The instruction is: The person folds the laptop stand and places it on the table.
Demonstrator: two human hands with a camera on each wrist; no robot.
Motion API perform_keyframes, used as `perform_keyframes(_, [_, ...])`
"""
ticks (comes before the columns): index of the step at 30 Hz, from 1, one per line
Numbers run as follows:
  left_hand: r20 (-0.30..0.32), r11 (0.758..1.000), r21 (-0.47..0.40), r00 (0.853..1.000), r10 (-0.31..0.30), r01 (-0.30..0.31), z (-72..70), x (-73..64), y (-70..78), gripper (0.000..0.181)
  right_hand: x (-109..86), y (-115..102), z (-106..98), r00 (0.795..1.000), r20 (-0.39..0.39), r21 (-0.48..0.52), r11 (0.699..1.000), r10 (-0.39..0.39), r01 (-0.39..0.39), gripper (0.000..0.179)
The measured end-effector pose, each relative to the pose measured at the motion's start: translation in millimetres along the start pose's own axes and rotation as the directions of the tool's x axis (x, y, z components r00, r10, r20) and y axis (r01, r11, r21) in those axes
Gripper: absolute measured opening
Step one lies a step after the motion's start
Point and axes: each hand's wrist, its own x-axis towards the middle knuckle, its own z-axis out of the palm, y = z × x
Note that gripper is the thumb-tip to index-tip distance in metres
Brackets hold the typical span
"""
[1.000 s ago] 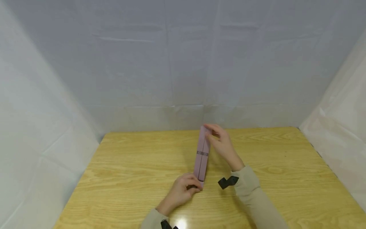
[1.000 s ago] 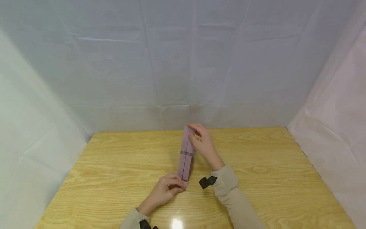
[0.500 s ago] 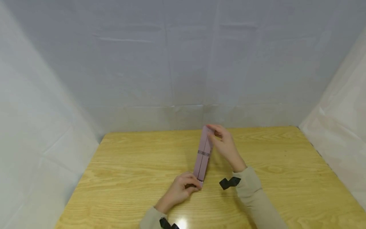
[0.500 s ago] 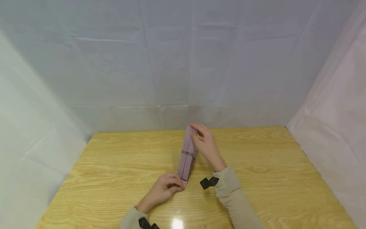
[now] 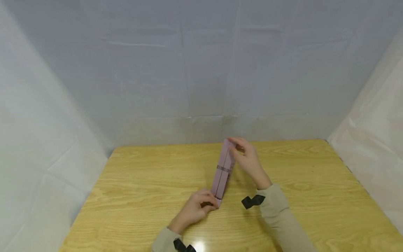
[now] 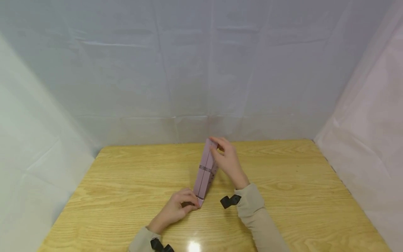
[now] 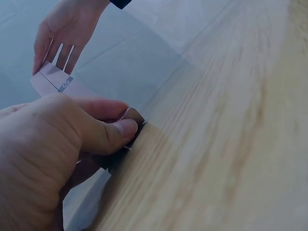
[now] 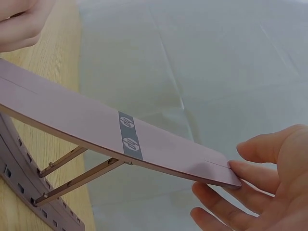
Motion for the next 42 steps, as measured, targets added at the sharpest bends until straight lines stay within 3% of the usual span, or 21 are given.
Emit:
perform_keyframes(7, [-0.044, 0.999, 0.009, 0.998, 0.034, -0.033, 4.1, 0.3, -1.7, 0.02, 0.8, 5, -1, 1.0, 0.003, 0.029, 0.999, 0.013, -0.013, 0.032])
perform_keyframes(13, [-0.055, 0.996, 0.091, 0.998, 0.002, 0.003, 9.0, 0.7, -0.3, 0.019, 1.2, 1, -2, 1.0, -0.004, 0.028, 1.0, 0.015, -0.015, 0.032])
perform_keyframes(21, [-0.086, 0.99, 0.139, 0.995, 0.044, -0.031, 11.7, 2.1, 0.8, 0.023, -2.6, -35, -8, 0.999, 0.018, 0.024, 0.999, 0.027, -0.028, 0.032])
perform_keyframes(32, [-0.115, 0.996, 0.08, 0.993, -0.023, 0.032, 5.9, 1.3, -1.0, 0.024, -5.5, -38, -11, 1.0, 0.006, 0.031, 1.0, 0.005, -0.005, 0.031])
perform_keyframes(42, [-0.101, 0.995, 0.037, 0.991, -0.088, 0.092, -2.6, -1.2, -2.1, 0.021, -6.6, -38, -14, 1.0, -0.007, 0.019, 1.0, 0.008, -0.008, 0.03])
